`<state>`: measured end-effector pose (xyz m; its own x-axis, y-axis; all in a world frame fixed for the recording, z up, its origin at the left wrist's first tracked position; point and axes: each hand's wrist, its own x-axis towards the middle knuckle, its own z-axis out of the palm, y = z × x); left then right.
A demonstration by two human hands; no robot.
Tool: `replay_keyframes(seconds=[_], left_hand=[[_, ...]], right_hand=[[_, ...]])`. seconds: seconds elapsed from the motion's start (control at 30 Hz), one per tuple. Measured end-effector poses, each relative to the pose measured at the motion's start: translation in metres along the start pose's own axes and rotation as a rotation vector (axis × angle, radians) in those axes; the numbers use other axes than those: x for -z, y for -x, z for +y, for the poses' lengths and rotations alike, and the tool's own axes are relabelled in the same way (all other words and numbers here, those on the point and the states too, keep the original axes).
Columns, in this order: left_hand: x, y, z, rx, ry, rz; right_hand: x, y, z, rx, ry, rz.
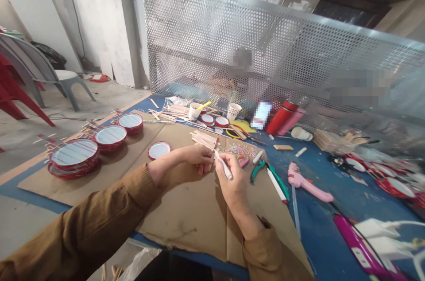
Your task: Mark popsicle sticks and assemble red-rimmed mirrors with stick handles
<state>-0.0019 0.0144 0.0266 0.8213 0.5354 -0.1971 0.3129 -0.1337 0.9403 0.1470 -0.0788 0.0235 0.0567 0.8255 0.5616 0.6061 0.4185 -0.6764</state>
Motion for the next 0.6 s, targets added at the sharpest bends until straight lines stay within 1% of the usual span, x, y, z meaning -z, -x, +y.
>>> replay_keyframes(seconds=[0.13, 0.23, 0.33, 0.6], left_hand=[[-0.0002, 0.0000, 0.0005, 0.019, -0.011, 0.004], [-0.0006, 0.0007, 0.0018, 0.019, -0.026, 0.013], [-0.0009, 0.0014, 0.0030, 0.036, -0.025, 0.024], [-0.0007, 0.0009, 0.0028, 0.026, -0.008, -0.006]], right_hand=[[0.0006, -0.0008, 0.0013, -0.010, 0.036, 0.038], [0.0015, -0.0008, 0.0030, -0.022, 0.020, 0.059], [0.0015, -0.0002, 0.0038, -0.007, 0.001, 0.046], [0.0021, 0.0002, 0.0008, -0.004, -0.001, -0.003]])
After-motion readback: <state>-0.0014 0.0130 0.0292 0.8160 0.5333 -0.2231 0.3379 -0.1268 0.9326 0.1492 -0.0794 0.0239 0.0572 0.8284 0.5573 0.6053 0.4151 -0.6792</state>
